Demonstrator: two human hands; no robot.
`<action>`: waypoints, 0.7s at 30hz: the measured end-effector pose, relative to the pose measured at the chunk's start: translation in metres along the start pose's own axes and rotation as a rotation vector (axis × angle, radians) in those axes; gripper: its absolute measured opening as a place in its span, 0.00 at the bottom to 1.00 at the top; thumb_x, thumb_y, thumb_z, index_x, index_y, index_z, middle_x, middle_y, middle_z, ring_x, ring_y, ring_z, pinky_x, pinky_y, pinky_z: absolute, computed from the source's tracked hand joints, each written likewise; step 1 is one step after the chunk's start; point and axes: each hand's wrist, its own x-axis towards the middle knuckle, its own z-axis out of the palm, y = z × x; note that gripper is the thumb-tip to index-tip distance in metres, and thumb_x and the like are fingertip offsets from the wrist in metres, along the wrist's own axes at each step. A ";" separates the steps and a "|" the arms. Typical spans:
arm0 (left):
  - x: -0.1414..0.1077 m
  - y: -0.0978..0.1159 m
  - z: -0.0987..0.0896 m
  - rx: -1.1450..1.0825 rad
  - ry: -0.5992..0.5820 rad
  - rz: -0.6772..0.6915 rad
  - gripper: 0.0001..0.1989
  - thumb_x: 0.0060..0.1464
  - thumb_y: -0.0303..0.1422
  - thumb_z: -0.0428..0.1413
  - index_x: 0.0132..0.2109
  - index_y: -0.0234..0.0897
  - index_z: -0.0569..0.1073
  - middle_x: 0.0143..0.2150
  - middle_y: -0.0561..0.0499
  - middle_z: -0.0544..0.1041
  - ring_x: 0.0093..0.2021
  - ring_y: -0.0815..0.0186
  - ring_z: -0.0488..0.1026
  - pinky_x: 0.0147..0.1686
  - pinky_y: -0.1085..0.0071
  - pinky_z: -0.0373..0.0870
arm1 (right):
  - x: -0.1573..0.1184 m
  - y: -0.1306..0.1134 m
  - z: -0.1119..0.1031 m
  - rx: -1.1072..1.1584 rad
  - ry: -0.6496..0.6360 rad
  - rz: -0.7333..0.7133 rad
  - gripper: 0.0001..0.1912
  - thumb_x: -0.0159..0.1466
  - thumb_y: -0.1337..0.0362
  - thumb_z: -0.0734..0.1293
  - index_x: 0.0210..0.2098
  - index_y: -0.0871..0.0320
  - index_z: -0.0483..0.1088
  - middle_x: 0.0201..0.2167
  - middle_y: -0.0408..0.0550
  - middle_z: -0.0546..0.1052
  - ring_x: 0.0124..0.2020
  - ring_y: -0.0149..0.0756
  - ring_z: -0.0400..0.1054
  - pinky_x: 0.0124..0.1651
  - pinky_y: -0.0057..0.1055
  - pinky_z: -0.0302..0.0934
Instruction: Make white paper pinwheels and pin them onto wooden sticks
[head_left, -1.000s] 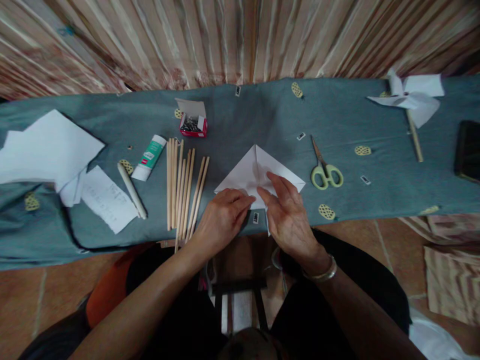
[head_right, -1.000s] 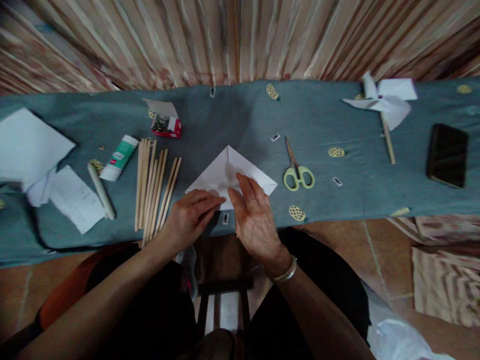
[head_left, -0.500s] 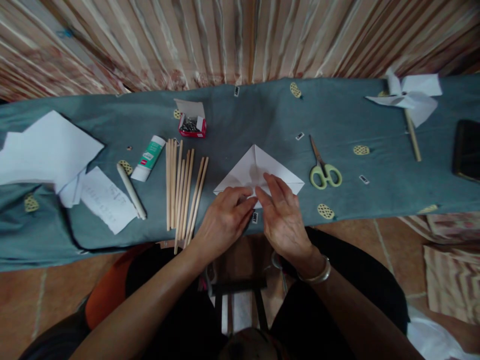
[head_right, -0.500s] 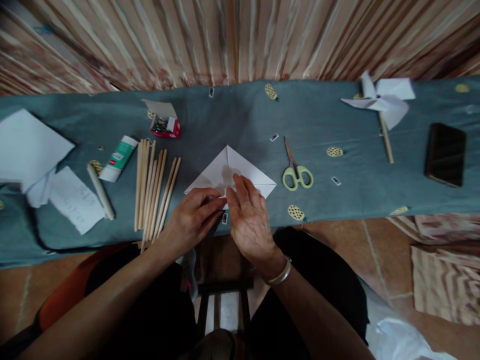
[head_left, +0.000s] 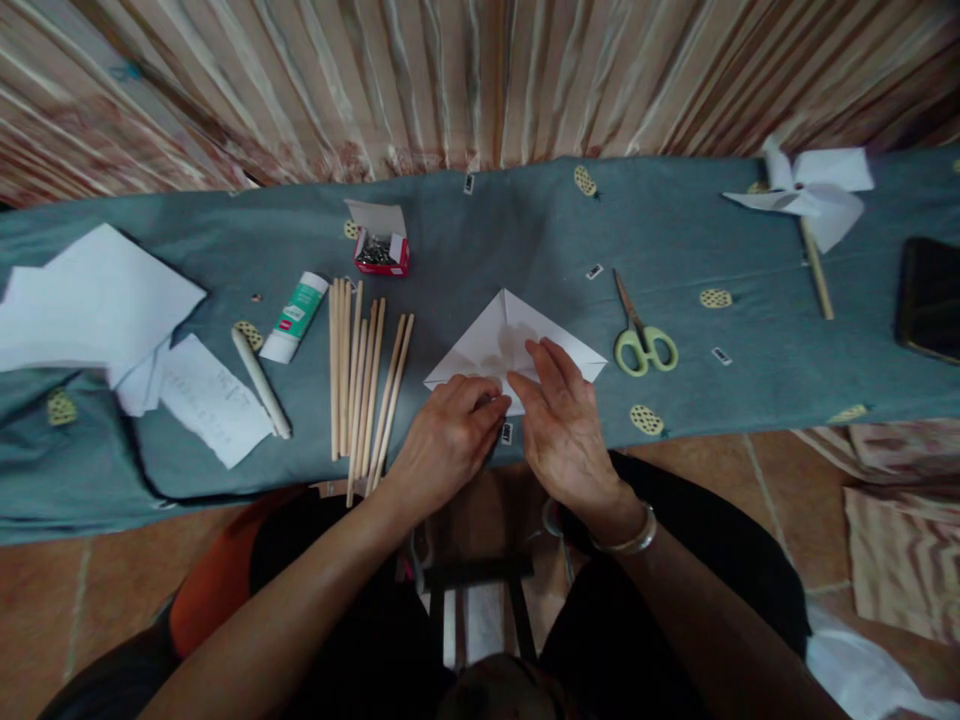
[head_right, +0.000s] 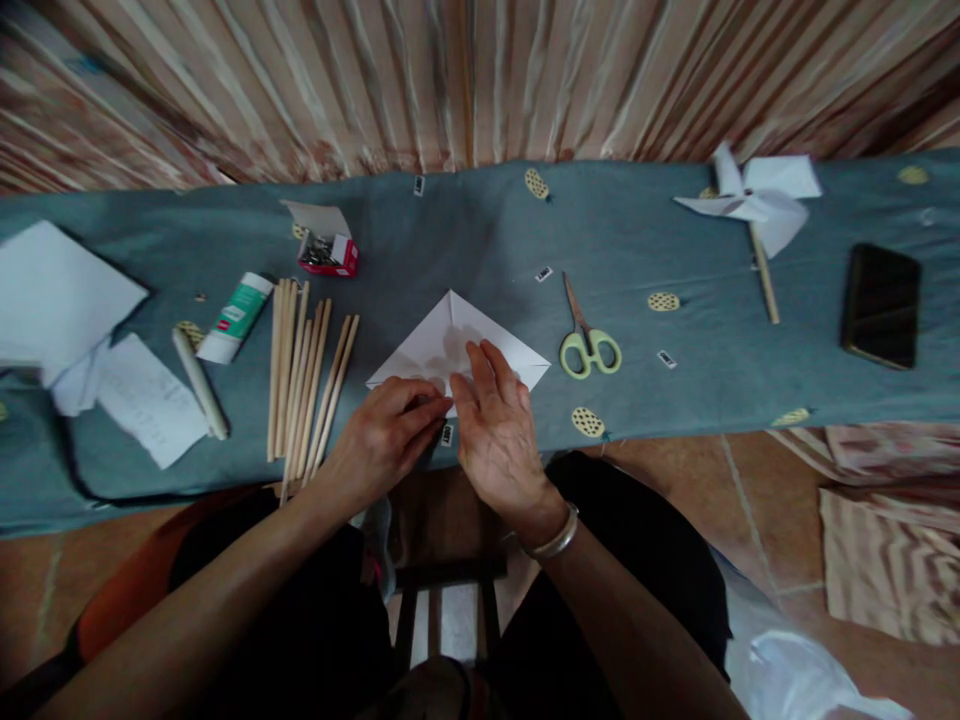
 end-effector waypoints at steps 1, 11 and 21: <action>0.000 0.000 0.000 0.003 -0.007 -0.002 0.10 0.63 0.27 0.50 0.48 0.30 0.74 0.42 0.42 0.75 0.43 0.60 0.72 0.42 0.61 0.73 | 0.000 -0.002 0.001 -0.014 -0.004 -0.007 0.23 0.65 0.76 0.55 0.56 0.56 0.64 0.66 0.57 0.61 0.69 0.51 0.49 0.60 0.51 0.59; 0.001 0.001 -0.001 0.024 -0.038 -0.017 0.10 0.64 0.28 0.50 0.46 0.31 0.75 0.42 0.43 0.75 0.41 0.61 0.71 0.41 0.62 0.72 | -0.006 -0.007 0.009 -0.061 -0.009 -0.066 0.24 0.66 0.76 0.55 0.62 0.62 0.59 0.65 0.61 0.63 0.70 0.50 0.47 0.59 0.48 0.57; 0.002 0.000 -0.001 0.034 -0.037 -0.002 0.10 0.64 0.27 0.50 0.46 0.30 0.74 0.43 0.42 0.75 0.44 0.60 0.72 0.42 0.61 0.73 | 0.001 0.010 -0.006 0.119 0.050 -0.022 0.26 0.66 0.75 0.54 0.61 0.58 0.61 0.66 0.58 0.60 0.70 0.48 0.48 0.64 0.52 0.54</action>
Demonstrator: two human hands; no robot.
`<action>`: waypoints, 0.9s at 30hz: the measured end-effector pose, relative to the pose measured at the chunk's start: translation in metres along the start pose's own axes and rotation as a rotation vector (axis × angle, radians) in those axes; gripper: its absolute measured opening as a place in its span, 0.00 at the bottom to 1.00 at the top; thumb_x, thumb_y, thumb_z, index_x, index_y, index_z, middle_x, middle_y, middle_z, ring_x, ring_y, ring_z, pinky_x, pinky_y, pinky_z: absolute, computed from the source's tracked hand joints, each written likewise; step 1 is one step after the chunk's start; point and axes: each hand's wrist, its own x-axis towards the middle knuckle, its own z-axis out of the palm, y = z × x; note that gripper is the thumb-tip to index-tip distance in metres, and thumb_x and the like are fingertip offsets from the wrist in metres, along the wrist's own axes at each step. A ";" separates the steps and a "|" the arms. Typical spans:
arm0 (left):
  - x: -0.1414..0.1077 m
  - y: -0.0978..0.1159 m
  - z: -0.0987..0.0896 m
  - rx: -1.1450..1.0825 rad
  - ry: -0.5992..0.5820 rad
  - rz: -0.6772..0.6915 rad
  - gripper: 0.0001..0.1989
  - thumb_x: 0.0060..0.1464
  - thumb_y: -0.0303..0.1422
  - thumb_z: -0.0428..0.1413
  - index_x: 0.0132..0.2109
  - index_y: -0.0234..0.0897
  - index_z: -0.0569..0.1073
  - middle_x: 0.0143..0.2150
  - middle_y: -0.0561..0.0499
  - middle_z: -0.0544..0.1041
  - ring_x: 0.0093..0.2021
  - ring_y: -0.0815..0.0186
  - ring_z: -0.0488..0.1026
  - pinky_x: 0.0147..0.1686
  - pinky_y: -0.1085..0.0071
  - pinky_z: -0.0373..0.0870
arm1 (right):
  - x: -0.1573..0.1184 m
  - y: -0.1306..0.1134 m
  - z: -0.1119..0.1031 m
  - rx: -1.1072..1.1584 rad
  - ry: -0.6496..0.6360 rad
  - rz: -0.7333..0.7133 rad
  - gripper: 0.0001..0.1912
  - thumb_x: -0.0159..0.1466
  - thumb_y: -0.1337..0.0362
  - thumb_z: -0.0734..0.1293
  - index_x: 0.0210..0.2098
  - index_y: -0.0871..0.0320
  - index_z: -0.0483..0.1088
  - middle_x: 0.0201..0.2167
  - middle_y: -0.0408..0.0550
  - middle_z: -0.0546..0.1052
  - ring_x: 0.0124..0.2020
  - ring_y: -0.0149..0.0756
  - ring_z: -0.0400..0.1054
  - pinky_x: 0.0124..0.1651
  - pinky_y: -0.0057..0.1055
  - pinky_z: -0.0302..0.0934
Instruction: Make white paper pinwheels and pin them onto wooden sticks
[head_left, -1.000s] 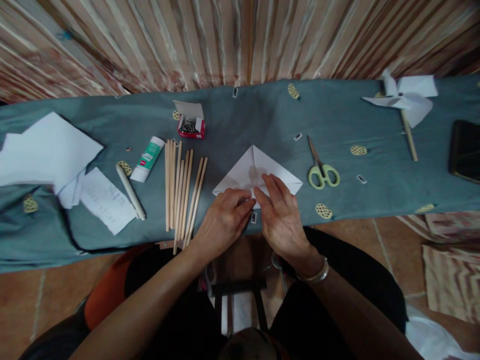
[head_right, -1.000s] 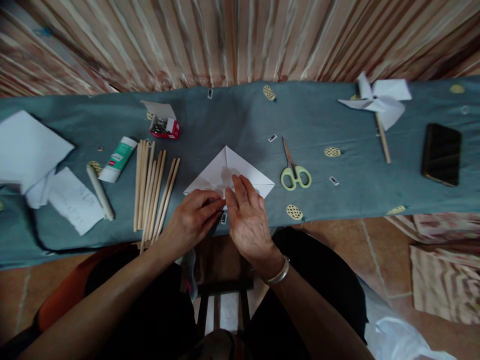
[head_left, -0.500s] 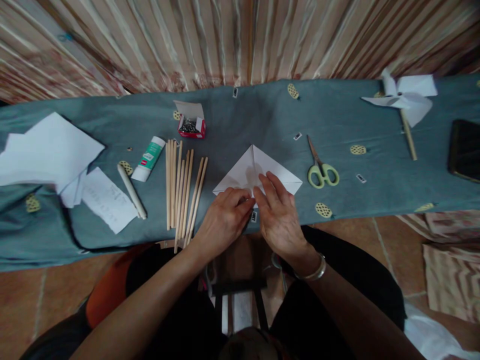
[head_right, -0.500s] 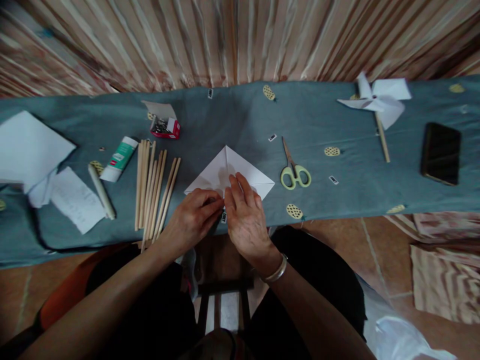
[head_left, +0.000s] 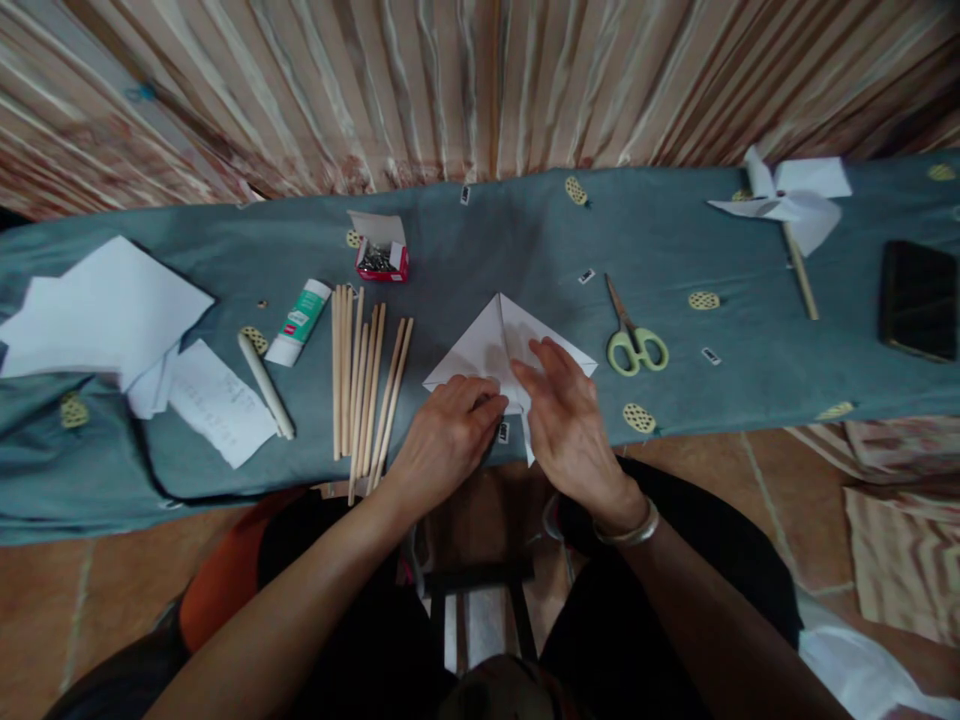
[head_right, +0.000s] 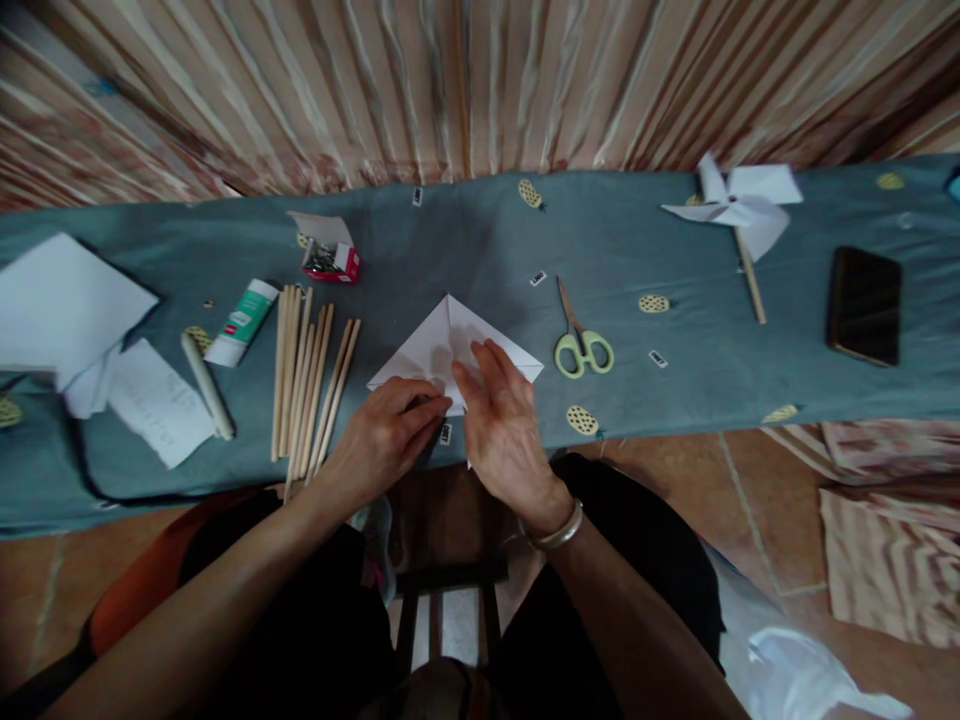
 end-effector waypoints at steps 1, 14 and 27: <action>0.000 0.000 -0.001 0.007 -0.001 0.001 0.10 0.64 0.27 0.50 0.46 0.31 0.74 0.43 0.42 0.75 0.44 0.60 0.72 0.42 0.61 0.73 | 0.002 0.003 -0.002 0.001 0.020 0.022 0.26 0.66 0.74 0.54 0.63 0.58 0.59 0.66 0.58 0.60 0.69 0.48 0.50 0.65 0.53 0.54; 0.004 -0.031 -0.012 0.242 0.045 0.013 0.12 0.60 0.24 0.51 0.47 0.35 0.77 0.51 0.41 0.76 0.49 0.55 0.69 0.46 0.56 0.71 | -0.002 0.022 -0.021 -0.023 0.091 0.112 0.20 0.69 0.66 0.57 0.56 0.64 0.69 0.53 0.61 0.75 0.55 0.49 0.69 0.58 0.50 0.65; 0.003 0.003 -0.008 0.118 0.014 0.128 0.10 0.61 0.33 0.55 0.48 0.36 0.73 0.47 0.43 0.76 0.48 0.56 0.69 0.44 0.58 0.69 | -0.012 0.022 -0.025 -0.030 0.071 0.082 0.16 0.68 0.68 0.58 0.50 0.62 0.74 0.51 0.58 0.77 0.51 0.48 0.72 0.56 0.50 0.67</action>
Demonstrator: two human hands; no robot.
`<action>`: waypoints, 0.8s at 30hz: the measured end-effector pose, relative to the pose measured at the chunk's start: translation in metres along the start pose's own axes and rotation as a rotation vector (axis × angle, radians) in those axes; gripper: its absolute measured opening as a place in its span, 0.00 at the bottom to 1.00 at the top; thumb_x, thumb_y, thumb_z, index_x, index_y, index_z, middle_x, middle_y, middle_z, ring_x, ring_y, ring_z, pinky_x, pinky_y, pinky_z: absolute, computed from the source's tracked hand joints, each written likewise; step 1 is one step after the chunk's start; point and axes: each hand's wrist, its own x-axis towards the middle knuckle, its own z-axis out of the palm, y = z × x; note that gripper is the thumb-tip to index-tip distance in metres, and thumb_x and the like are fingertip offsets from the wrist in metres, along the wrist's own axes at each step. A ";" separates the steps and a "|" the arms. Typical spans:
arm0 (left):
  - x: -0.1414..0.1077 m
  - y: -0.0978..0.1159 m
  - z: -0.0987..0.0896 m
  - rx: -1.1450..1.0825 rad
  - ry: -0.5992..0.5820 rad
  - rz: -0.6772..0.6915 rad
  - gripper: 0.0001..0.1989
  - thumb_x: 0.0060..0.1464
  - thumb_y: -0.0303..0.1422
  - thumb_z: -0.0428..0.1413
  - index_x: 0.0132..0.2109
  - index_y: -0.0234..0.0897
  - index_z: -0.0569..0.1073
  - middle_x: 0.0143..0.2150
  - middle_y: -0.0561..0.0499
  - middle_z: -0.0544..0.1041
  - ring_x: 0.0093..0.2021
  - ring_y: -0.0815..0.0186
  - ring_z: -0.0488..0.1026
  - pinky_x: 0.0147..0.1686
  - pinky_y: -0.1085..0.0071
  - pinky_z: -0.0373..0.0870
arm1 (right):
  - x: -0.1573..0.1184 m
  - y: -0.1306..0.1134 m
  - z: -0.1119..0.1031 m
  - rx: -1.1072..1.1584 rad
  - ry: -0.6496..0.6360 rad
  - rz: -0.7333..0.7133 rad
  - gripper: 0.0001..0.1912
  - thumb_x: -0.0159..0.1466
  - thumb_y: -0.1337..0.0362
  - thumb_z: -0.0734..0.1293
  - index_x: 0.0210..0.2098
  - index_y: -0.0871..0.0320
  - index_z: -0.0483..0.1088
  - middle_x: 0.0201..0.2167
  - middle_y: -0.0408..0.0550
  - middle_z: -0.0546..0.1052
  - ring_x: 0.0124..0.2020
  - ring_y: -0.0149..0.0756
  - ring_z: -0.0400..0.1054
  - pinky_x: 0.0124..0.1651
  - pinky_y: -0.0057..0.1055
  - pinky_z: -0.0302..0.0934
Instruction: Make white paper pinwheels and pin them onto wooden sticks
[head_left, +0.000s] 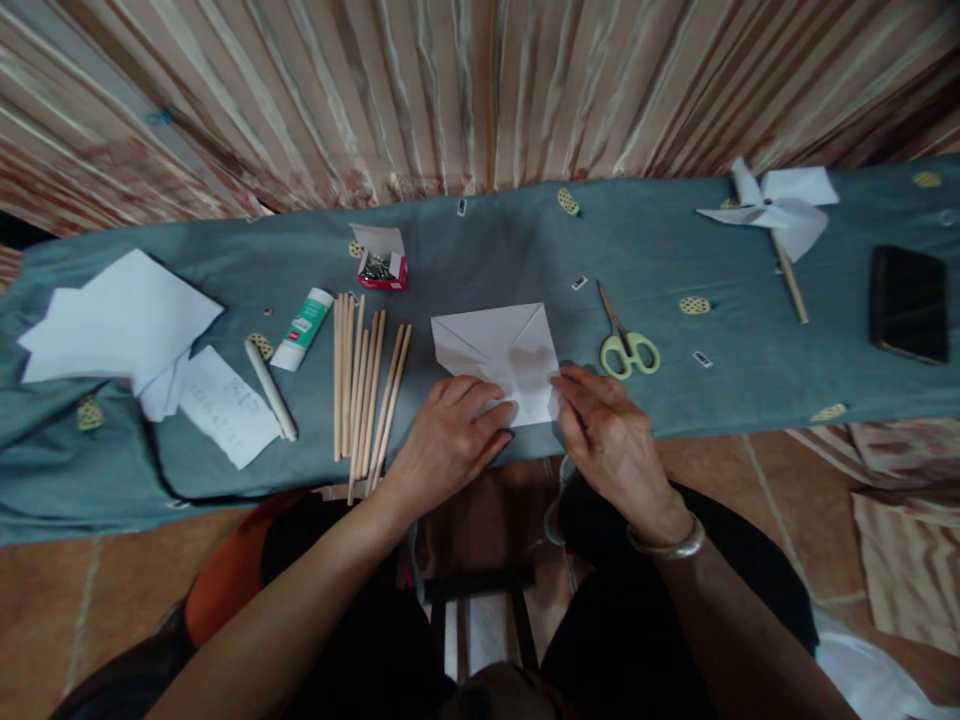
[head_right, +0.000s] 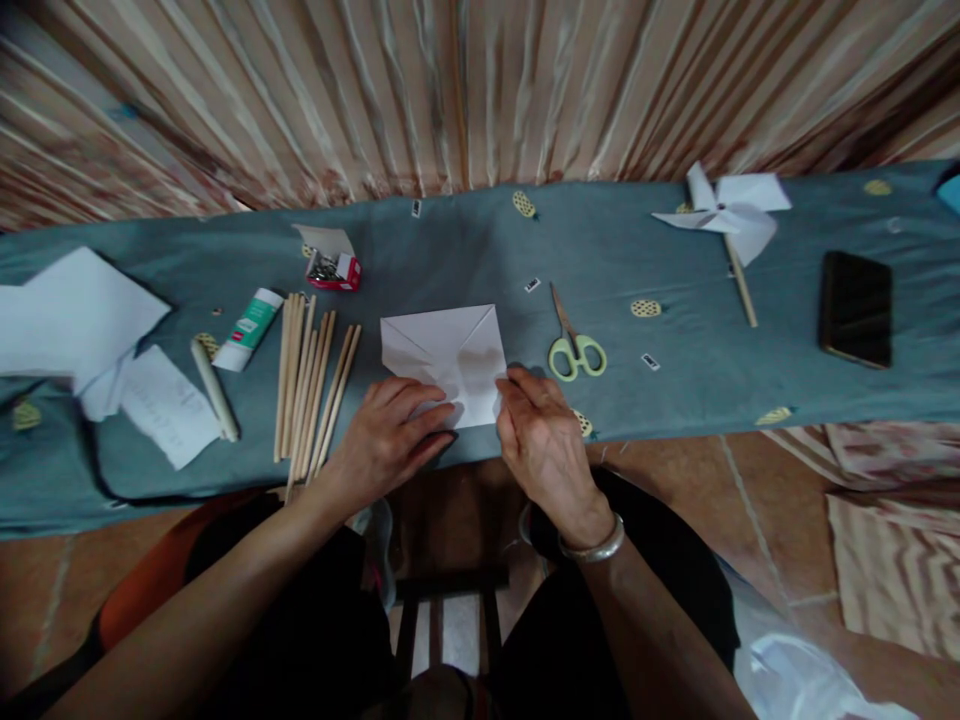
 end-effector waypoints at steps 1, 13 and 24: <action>0.000 0.002 0.002 0.010 -0.023 0.002 0.09 0.61 0.32 0.54 0.47 0.35 0.73 0.44 0.44 0.76 0.45 0.57 0.70 0.42 0.60 0.68 | 0.000 0.000 0.000 0.001 0.000 0.003 0.16 0.68 0.68 0.58 0.50 0.62 0.74 0.51 0.58 0.77 0.51 0.48 0.72 0.56 0.50 0.67; -0.002 0.005 0.005 0.001 0.020 0.008 0.08 0.63 0.27 0.50 0.42 0.31 0.74 0.39 0.44 0.78 0.38 0.63 0.74 0.37 0.67 0.75 | 0.000 0.012 -0.004 0.303 -0.010 0.152 0.21 0.64 0.72 0.56 0.49 0.55 0.75 0.52 0.51 0.77 0.55 0.42 0.71 0.59 0.48 0.64; -0.006 0.010 -0.001 -0.029 0.043 0.022 0.06 0.60 0.25 0.53 0.39 0.31 0.74 0.37 0.46 0.78 0.35 0.64 0.74 0.35 0.68 0.75 | 0.004 0.021 -0.004 0.706 -0.140 0.210 0.07 0.58 0.62 0.72 0.36 0.51 0.79 0.61 0.50 0.70 0.63 0.46 0.63 0.63 0.47 0.59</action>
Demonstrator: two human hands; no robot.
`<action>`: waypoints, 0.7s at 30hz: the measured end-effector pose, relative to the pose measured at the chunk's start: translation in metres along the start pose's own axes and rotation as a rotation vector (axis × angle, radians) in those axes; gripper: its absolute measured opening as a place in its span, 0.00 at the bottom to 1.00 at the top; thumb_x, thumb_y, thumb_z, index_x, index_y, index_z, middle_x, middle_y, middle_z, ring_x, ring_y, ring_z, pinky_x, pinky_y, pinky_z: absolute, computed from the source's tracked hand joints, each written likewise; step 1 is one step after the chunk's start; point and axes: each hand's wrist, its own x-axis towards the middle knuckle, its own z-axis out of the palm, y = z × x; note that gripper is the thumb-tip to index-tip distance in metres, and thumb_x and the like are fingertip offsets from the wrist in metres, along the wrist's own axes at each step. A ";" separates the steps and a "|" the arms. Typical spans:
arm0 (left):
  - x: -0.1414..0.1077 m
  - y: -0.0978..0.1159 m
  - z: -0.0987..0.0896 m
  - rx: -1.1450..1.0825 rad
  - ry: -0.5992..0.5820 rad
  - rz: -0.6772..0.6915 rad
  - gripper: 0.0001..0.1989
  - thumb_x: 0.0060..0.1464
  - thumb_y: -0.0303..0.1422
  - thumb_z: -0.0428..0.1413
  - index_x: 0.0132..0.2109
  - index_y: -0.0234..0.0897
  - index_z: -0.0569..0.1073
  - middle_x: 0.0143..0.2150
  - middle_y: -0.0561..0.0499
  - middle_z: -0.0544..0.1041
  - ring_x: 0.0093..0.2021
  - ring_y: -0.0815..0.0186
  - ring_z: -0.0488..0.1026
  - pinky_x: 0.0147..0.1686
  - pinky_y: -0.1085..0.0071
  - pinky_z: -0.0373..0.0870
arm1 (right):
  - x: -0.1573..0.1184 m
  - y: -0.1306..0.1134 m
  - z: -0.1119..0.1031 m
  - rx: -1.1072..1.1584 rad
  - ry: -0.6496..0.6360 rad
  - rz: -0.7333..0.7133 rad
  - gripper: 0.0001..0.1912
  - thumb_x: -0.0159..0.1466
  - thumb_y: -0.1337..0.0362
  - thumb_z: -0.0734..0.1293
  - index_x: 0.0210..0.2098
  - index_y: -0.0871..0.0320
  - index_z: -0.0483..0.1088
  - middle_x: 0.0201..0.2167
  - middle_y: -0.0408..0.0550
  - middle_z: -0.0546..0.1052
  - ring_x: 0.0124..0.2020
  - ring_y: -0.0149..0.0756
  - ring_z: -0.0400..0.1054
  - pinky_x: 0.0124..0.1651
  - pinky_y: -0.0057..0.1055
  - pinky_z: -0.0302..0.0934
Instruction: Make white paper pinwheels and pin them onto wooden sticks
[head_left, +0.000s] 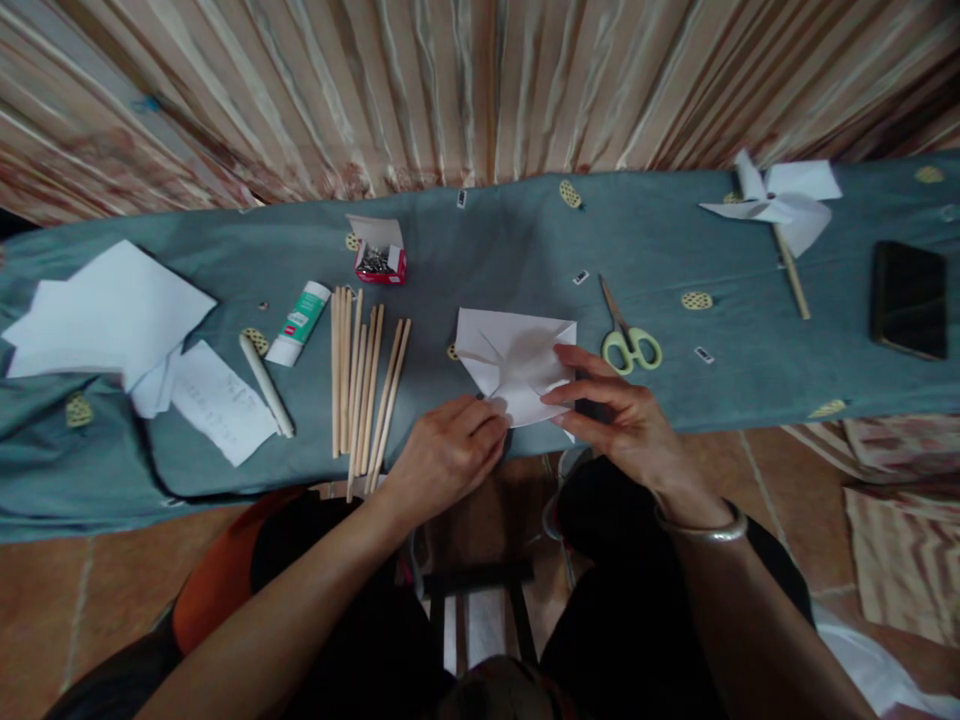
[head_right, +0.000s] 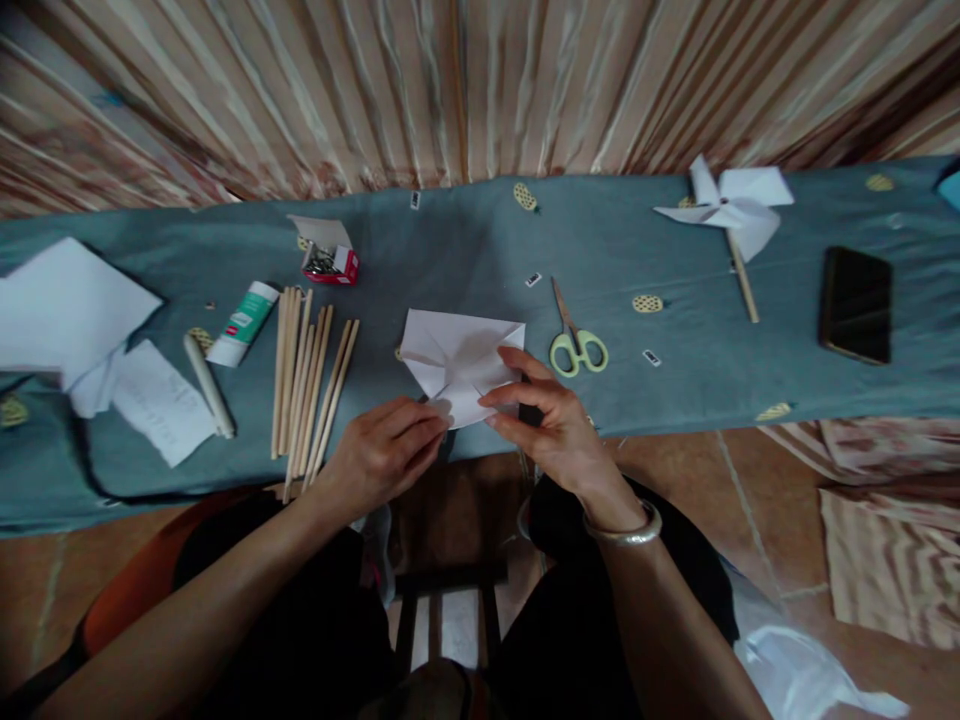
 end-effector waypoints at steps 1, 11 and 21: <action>0.000 0.000 0.000 -0.003 -0.001 0.000 0.05 0.60 0.25 0.53 0.39 0.31 0.74 0.36 0.46 0.77 0.35 0.64 0.74 0.35 0.68 0.75 | 0.001 0.000 0.001 0.008 0.001 0.000 0.06 0.58 0.60 0.72 0.35 0.51 0.79 0.61 0.49 0.70 0.63 0.45 0.63 0.63 0.47 0.59; -0.002 0.002 0.001 -0.033 -0.004 -0.016 0.07 0.60 0.28 0.53 0.43 0.31 0.74 0.39 0.45 0.78 0.37 0.63 0.74 0.38 0.66 0.76 | 0.009 0.004 0.016 -0.137 0.083 -0.021 0.07 0.62 0.58 0.69 0.33 0.54 0.77 0.59 0.51 0.72 0.58 0.45 0.67 0.61 0.49 0.61; -0.001 0.002 0.001 -0.036 -0.034 0.034 0.12 0.62 0.26 0.51 0.52 0.30 0.71 0.39 0.44 0.78 0.39 0.62 0.74 0.39 0.65 0.77 | 0.009 -0.003 0.023 -0.361 0.106 -0.082 0.08 0.63 0.58 0.68 0.33 0.56 0.77 0.60 0.52 0.70 0.61 0.49 0.63 0.62 0.51 0.59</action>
